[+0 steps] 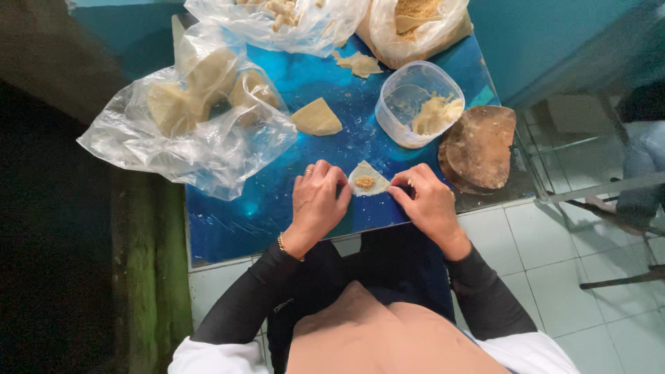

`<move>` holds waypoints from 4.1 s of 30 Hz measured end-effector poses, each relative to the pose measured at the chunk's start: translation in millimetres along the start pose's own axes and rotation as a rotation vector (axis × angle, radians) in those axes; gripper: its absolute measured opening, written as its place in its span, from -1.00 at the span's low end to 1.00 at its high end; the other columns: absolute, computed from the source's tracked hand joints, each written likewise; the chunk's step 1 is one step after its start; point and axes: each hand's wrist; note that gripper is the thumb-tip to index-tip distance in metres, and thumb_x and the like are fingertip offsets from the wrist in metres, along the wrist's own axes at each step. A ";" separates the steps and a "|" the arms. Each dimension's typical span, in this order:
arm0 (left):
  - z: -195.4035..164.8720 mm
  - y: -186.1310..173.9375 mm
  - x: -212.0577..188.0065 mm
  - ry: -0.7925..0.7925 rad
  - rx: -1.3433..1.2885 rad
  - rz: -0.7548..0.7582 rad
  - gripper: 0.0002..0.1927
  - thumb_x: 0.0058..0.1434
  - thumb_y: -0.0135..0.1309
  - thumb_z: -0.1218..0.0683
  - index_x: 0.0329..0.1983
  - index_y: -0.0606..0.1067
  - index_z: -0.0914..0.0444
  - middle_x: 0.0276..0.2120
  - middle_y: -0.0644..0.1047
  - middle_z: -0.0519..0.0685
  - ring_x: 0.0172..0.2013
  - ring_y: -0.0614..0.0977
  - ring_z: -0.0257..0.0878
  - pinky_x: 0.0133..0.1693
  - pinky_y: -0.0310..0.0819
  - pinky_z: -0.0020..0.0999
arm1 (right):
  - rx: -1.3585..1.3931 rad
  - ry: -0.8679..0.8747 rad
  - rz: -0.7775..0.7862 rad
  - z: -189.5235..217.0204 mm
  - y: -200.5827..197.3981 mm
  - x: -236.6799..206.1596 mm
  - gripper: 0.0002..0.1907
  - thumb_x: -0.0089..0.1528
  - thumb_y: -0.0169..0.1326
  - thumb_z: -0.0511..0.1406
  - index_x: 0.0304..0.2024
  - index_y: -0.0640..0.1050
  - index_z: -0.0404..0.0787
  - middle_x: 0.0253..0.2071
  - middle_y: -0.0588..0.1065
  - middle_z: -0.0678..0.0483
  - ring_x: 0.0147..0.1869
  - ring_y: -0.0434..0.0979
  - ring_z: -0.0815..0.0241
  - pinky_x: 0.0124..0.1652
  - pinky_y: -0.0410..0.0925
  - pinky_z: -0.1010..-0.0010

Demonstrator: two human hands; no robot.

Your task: The person sits at a small blue table and folds filled pastries. They take a triangular dough wrapper, scoop filling from a plastic container with their fingers, place it on the wrapper, fold the wrapper over and pinch the edges closed, then place the finished pastry into a plastic bag with others.

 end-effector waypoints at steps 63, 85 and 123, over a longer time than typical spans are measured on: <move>1.9 -0.5 0.2 0.157 -0.396 0.179 -0.66 0.16 0.16 0.30 -0.01 0.41 0.29 -0.10 0.47 0.11 -0.19 0.64 -0.01 -0.16 0.54 -0.17 | 0.149 -0.425 -0.079 1.9 36.9 -2.1 -0.76 0.21 0.25 -0.41 -0.05 0.61 -0.20 -0.08 0.61 0.00 -0.01 0.64 0.00 -0.07 0.50 0.27; 4.7 19.1 34.6 -0.129 -0.234 0.165 -0.85 0.08 0.18 0.12 -0.32 0.50 0.27 -0.37 0.57 0.06 -0.34 0.65 0.04 -0.31 0.51 -0.07 | 0.293 -0.151 0.173 -13.2 33.6 46.4 -0.76 0.16 0.29 -0.39 -0.14 0.54 -0.22 -0.32 0.54 0.01 -0.31 0.48 0.02 -0.30 0.37 0.29; 20.6 19.8 36.9 0.277 -0.125 0.164 -0.95 0.21 0.17 0.13 -0.28 0.54 0.18 -0.31 0.50 -0.01 -0.18 0.59 -0.01 -0.18 0.51 -0.13 | -0.168 -0.401 -0.068 1.6 28.9 29.0 -0.80 0.20 0.23 -0.33 -0.13 0.59 -0.23 -0.26 0.52 0.07 -0.17 0.54 0.01 -0.22 0.38 0.18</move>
Point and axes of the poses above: each hand's wrist, its own x-axis towards the middle knuckle, its own y-axis out of the palm, z = x × y
